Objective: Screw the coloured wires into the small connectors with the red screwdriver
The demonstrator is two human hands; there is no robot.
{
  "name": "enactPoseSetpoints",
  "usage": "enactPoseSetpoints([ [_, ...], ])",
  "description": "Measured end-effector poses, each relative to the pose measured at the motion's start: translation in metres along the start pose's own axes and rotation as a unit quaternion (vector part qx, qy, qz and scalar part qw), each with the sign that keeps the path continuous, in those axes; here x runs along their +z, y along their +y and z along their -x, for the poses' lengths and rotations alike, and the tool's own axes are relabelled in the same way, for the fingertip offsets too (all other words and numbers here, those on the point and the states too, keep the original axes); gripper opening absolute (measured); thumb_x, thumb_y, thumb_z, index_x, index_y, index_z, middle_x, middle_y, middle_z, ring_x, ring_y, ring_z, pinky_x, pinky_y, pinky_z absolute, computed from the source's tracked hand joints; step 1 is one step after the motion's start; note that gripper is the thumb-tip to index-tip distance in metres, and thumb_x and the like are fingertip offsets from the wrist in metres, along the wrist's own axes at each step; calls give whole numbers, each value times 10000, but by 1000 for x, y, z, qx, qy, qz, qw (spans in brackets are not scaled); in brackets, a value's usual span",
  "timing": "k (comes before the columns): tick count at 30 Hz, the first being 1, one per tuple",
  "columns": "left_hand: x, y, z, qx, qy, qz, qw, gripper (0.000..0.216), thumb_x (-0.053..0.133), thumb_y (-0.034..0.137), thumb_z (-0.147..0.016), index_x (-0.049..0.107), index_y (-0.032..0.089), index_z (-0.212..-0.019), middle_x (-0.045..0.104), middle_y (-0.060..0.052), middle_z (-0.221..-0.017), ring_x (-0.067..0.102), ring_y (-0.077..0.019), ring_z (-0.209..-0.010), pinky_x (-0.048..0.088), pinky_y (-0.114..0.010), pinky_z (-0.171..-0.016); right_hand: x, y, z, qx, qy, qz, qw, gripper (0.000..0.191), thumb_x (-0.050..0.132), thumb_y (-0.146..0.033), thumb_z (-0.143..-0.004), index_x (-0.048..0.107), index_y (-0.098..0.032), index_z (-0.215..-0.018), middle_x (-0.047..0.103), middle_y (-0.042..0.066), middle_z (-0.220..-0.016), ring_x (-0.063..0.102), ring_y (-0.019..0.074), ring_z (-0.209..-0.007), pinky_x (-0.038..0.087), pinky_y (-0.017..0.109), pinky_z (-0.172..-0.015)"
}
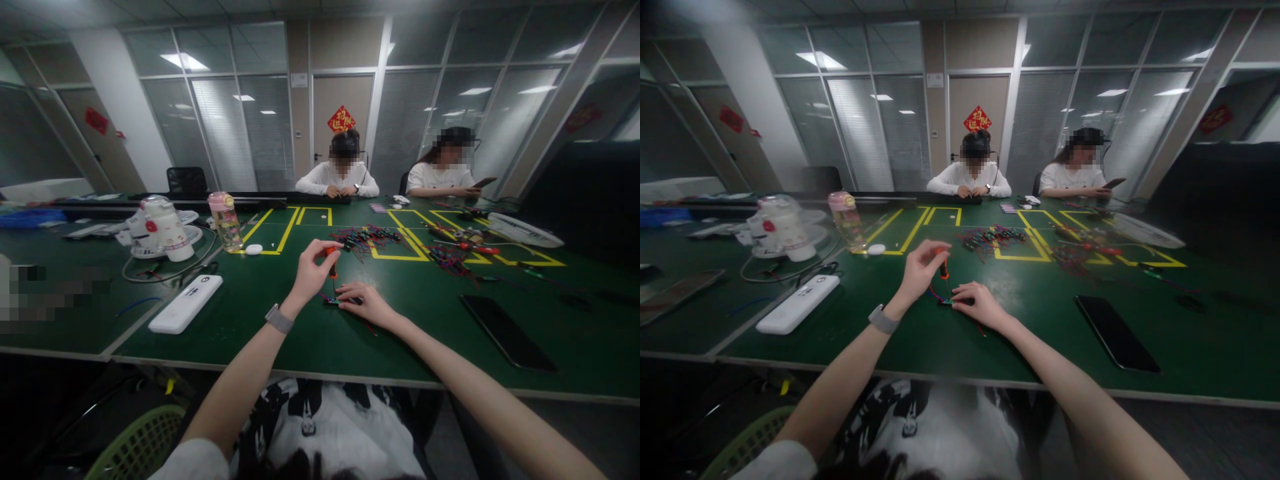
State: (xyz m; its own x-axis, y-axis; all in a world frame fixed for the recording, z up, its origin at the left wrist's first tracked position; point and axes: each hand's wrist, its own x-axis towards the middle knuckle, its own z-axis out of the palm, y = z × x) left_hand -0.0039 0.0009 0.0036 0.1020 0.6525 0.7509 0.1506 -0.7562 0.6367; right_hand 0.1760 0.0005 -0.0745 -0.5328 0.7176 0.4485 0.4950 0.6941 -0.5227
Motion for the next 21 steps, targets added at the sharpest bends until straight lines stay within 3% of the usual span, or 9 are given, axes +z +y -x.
enactPoseSetpoints([
  [4, 0, 1, 1, 14, 19, -48, 999, 176, 648, 282, -823, 694, 198, -971, 591, -28, -853, 566, -136, -801, 470, -259, -770, 0, 0, 0, 2, 1, -4, 1000, 152, 685, -297, -796, 752, -237, -918, 720, 79, -1050, 624, 257, -1060, 456, 450, -952],
  [10, 0, 3, 2, 2, -38, -2, 999, 321, 431, 264, -948, 595, 223, -1220, 622, -73, -1103, 584, -164, -1017, 453, -286, -893, 0, 1, 0, 1, -3, -6, 1000, 159, 681, -295, -798, 749, -235, -929, 718, 80, -1060, 627, 257, -1061, 431, 460, -974],
  [12, 0, 3, 2, 7, -40, -5, 999, 330, 419, 255, -952, 585, 223, -1235, 641, -69, -1092, 588, -168, -1027, 445, -299, -915, 0, 2, 0, 2, -3, -5, 1000, 158, 681, -295, -797, 750, -237, -927, 717, 79, -1063, 625, 258, -1066, 428, 460, -975],
  [21, -3, 6, 0, 43, 5, -79, 996, 160, 605, 217, -849, 682, 197, -987, 606, -21, -857, 565, -139, -795, 455, -266, -767, 0, 2, 1, 9, -2, -8, 1000, 158, 677, -309, -798, 751, -245, -921, 714, 78, -1069, 622, 256, -1070, 433, 451, -970],
])
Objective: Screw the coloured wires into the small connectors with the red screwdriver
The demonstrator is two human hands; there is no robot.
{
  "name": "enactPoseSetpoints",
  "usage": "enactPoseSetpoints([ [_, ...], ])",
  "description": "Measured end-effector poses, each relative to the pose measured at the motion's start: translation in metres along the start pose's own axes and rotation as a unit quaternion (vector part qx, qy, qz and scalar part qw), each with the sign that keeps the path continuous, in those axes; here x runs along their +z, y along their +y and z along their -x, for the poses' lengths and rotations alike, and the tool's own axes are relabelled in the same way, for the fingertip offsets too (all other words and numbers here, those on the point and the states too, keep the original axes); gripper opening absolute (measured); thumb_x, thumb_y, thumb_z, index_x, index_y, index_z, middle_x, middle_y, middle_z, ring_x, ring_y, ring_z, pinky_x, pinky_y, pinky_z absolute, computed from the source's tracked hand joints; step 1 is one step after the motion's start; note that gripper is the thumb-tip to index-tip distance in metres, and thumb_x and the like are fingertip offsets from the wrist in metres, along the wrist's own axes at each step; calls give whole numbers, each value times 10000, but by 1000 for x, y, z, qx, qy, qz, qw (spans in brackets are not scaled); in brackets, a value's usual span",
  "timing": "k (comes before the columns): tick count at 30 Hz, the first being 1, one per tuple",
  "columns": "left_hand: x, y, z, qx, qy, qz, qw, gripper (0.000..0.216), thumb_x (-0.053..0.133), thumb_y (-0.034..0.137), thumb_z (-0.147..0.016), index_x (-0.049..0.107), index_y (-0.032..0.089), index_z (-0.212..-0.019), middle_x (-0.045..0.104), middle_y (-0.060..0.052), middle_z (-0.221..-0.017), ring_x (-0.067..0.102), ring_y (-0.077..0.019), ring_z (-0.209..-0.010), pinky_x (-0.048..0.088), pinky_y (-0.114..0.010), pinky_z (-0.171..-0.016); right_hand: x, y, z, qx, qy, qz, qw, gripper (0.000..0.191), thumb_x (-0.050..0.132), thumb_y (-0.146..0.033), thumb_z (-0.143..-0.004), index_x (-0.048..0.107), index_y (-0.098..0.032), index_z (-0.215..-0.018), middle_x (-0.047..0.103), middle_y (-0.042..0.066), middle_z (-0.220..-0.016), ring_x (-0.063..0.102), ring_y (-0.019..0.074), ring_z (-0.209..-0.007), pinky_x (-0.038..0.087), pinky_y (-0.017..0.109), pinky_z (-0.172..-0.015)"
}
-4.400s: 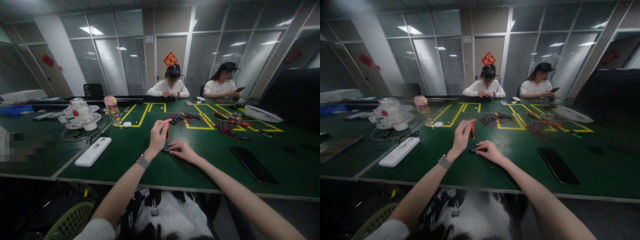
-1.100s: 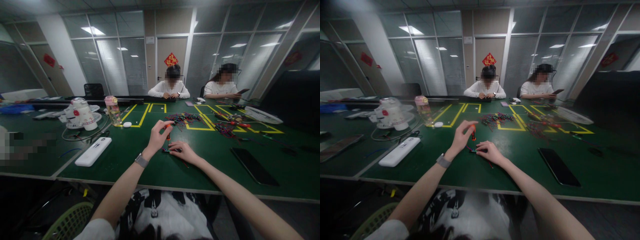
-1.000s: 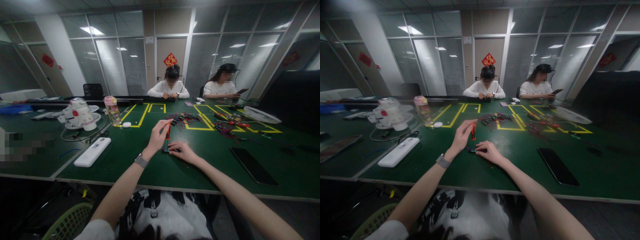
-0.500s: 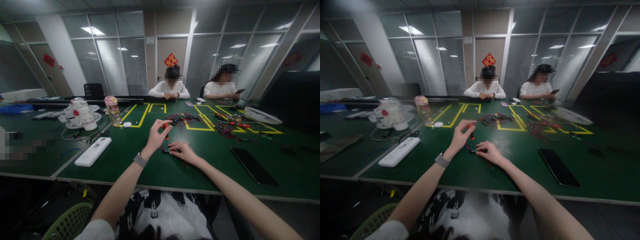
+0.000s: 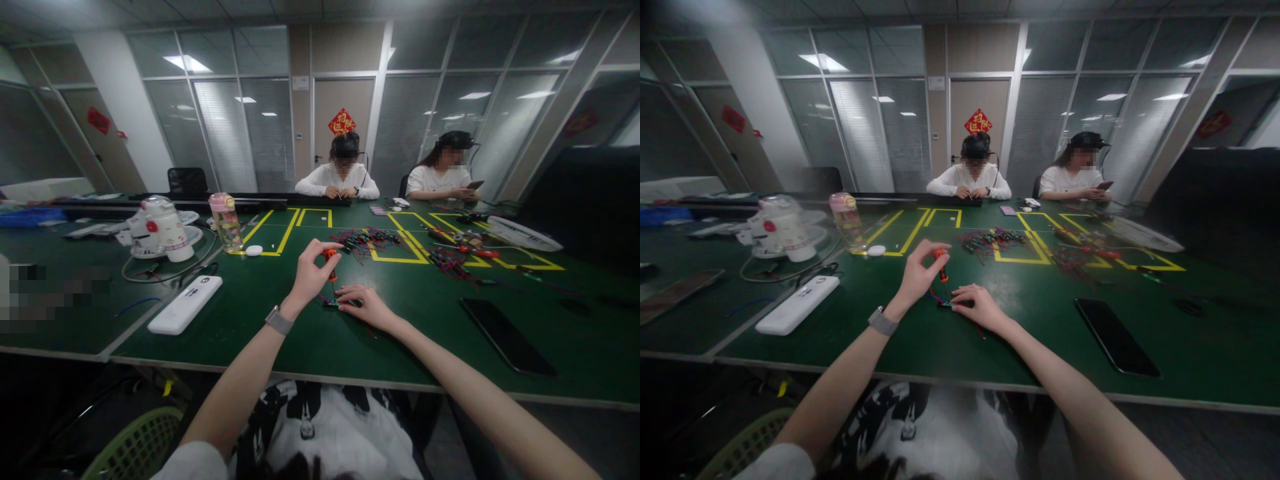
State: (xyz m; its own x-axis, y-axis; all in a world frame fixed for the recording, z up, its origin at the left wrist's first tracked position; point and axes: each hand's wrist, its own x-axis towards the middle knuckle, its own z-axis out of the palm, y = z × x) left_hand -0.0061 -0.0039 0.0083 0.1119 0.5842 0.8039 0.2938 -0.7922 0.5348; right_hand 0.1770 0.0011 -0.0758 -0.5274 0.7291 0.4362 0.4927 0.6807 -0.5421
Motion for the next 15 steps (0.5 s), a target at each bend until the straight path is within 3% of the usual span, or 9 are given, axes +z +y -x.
enactPoseSetpoints([
  [8, 3, 1, 2, -13, -34, 60, 998, 300, 415, 230, -954, 603, 209, -1187, 626, -67, -1081, 578, -167, -1014, 441, -306, -908, -1, -1, 0, 5, -1, -1, 1000, 162, 682, -308, -791, 750, -242, -922, 714, 76, -1071, 623, 256, -1074, 409, 459, -996],
  [15, 3, 1, 2, 0, -5, 8, 1000, 201, 592, 242, -868, 672, 198, -1047, 610, -26, -867, 563, -139, -799, 449, -266, -780, -1, -2, 0, 12, 0, -1, 1000, 164, 676, -317, -795, 749, -250, -925, 713, 74, -1075, 620, 261, -1081, 390, 478, -1014],
])
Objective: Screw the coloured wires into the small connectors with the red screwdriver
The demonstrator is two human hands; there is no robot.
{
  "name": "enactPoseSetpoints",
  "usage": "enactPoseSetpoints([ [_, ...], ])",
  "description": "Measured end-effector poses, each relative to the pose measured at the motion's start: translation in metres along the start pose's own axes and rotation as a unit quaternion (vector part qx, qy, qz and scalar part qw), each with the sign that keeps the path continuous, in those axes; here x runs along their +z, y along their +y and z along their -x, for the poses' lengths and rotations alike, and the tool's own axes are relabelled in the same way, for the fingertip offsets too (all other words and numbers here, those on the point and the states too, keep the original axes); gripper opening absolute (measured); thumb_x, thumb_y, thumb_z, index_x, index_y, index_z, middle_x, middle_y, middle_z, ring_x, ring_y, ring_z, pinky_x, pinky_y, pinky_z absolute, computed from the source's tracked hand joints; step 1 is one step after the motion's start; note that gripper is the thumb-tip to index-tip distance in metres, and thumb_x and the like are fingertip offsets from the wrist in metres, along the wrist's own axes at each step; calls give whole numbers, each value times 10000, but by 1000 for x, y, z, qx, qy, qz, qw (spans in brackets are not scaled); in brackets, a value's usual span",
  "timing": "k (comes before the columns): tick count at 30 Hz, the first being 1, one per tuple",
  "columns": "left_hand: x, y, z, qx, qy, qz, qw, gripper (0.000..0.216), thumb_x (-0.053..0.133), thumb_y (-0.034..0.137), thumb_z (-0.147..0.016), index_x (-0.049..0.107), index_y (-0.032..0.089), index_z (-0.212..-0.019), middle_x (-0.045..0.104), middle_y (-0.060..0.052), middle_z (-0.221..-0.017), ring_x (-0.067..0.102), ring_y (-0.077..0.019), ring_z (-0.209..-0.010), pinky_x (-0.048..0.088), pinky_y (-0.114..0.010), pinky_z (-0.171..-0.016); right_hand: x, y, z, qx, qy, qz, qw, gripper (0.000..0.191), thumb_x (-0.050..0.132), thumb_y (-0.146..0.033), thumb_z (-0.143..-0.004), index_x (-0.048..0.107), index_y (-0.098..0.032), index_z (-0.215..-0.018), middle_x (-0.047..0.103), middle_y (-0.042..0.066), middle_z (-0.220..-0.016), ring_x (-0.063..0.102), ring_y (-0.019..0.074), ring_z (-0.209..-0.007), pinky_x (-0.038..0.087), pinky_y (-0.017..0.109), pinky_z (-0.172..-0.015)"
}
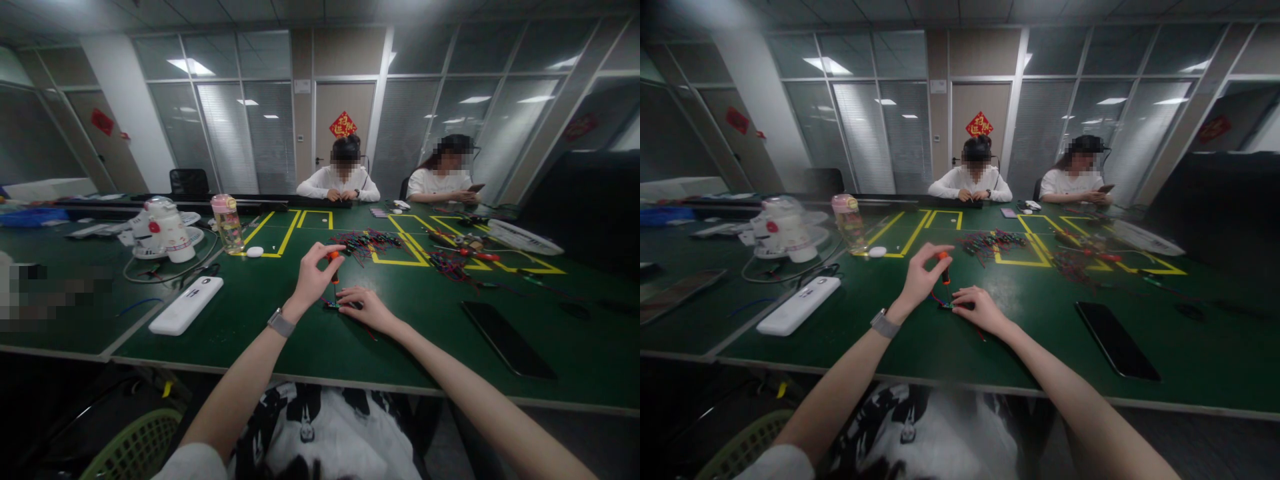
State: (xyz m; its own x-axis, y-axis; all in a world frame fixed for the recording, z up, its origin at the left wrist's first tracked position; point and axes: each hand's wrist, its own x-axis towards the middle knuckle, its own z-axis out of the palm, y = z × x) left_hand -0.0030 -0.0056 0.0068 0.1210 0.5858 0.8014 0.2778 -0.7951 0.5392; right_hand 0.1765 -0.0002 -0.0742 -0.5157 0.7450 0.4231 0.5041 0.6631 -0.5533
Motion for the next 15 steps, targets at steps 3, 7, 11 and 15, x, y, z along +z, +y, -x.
enactPoseSetpoints([
  [3, 2, -2, 1, -2, 3, -2, 1000, 207, 599, 261, -865, 674, 200, -1047, 590, -20, -846, 552, -136, -787, 444, -260, -776, 0, 0, 0, -5, 0, 0, 1000, 162, 676, -313, -794, 750, -246, -921, 715, 78, -1067, 620, 261, -1077, 416, 464, -989],
  [7, 2, -1, 1, -3, -14, 27, 1000, 278, 441, 255, -947, 641, 207, -1134, 617, -49, -964, 576, -147, -897, 450, -270, -824, 0, -1, 0, -10, 6, -3, 1000, 190, 674, -329, -797, 743, -239, -950, 719, 81, -1055, 625, 256, -1065, 443, 444, -962],
  [11, 1, 2, 1, 1, -14, 33, 999, 269, 461, 247, -939, 639, 198, -1136, 646, -48, -957, 591, -153, -906, 450, -280, -844, -2, -7, 0, 0, 7, -2, 1000, 254, 659, -353, -806, 720, -237, -1023, 725, 73, -1034, 633, 255, -1043, 450, 434, -956],
  [15, -1, 4, 0, -2, -10, 23, 1000, 229, 516, 249, -913, 665, 195, -1079, 641, -37, -895, 592, -144, -837, 457, -267, -792, -9, -19, -5, 47, 49, -28, 997, 308, 656, -390, -797, 709, -219, -1048, 731, 67, -1017, 663, 258, -960, 443, 454, -963],
])
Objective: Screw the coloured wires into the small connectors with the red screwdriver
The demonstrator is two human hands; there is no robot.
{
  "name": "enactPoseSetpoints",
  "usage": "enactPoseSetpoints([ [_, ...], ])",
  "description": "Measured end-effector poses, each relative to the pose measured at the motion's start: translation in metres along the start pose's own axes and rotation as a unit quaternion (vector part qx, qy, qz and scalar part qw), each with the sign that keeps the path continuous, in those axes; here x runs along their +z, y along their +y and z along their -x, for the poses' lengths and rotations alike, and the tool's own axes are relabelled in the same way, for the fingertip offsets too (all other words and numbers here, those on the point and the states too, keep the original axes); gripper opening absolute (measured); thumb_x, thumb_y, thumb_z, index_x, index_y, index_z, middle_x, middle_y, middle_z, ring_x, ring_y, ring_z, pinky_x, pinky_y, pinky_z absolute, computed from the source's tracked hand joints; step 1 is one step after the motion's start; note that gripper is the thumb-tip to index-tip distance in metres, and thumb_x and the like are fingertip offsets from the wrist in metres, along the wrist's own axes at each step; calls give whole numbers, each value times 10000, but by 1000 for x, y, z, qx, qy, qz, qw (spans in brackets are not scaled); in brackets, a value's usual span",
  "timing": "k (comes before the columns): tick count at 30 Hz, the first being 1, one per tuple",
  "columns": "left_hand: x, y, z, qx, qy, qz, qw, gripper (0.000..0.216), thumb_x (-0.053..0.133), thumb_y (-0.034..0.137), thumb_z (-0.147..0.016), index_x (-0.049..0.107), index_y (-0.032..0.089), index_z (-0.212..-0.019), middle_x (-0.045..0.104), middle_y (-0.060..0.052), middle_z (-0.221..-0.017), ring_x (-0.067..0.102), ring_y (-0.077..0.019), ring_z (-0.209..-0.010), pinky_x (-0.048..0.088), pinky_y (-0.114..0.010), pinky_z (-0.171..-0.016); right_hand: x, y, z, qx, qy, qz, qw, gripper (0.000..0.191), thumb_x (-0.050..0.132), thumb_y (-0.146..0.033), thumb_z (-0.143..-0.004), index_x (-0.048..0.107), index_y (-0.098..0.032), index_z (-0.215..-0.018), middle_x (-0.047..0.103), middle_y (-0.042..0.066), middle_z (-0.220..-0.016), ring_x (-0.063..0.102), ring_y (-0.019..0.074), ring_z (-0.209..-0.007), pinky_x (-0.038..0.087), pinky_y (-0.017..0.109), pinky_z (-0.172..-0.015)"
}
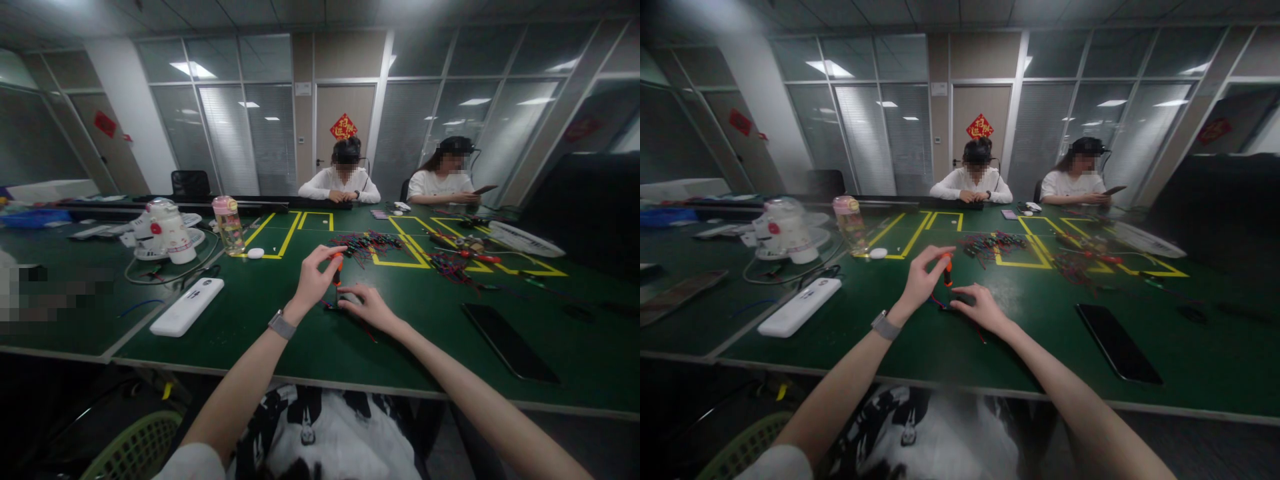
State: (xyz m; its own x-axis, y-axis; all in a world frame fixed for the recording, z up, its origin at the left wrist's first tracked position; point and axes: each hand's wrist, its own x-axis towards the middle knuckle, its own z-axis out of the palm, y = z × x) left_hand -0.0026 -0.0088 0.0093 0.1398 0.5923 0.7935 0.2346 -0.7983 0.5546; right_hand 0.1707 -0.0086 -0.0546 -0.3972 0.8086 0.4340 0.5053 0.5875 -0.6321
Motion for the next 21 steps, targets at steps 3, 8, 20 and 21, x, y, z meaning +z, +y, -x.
enactPoseSetpoints([
  [3, 0, 3, 0, 1, -1, -1, 1000, 223, 516, 232, -910, 668, 200, -1070, 645, -42, -929, 594, -144, -855, 459, -265, -792, -7, -12, -10, 14, 49, -88, 995, 353, 668, -410, -779, 703, -202, -1063, 718, 71, -1063, 649, 257, -1009, 455, 425, -960],
  [8, 1, 4, 1, 6, -5, -5, 1000, 219, 511, 230, -910, 670, 199, -1058, 649, -45, -928, 599, -149, -866, 465, -272, -787, -11, -20, -29, 2, 71, -154, 986, 264, 745, -378, -686, 750, -176, -856, 745, 73, -896, 672, 259, -896, 491, 398, -884],
  [20, -66, 82, 2, 140, 252, 72, 955, 441, 323, 406, -963, 676, 258, -744, 495, -6, -582, 530, -151, -600, 513, -388, -713, -3, -22, -25, -6, 105, -166, 980, 257, 749, -402, -672, 742, -171, -785, 730, 62, -836, 660, 228, -838, 486, 367, -839],
  [21, -81, 92, 5, 122, 232, 48, 964, 489, 275, 427, -972, 687, 268, -762, 472, -7, -551, 530, -150, -590, 515, -418, -747, -4, -22, -24, 1, 108, -163, 981, 263, 746, -406, -674, 742, -170, -787, 731, 64, -839, 660, 230, -836, 485, 369, -836],
])
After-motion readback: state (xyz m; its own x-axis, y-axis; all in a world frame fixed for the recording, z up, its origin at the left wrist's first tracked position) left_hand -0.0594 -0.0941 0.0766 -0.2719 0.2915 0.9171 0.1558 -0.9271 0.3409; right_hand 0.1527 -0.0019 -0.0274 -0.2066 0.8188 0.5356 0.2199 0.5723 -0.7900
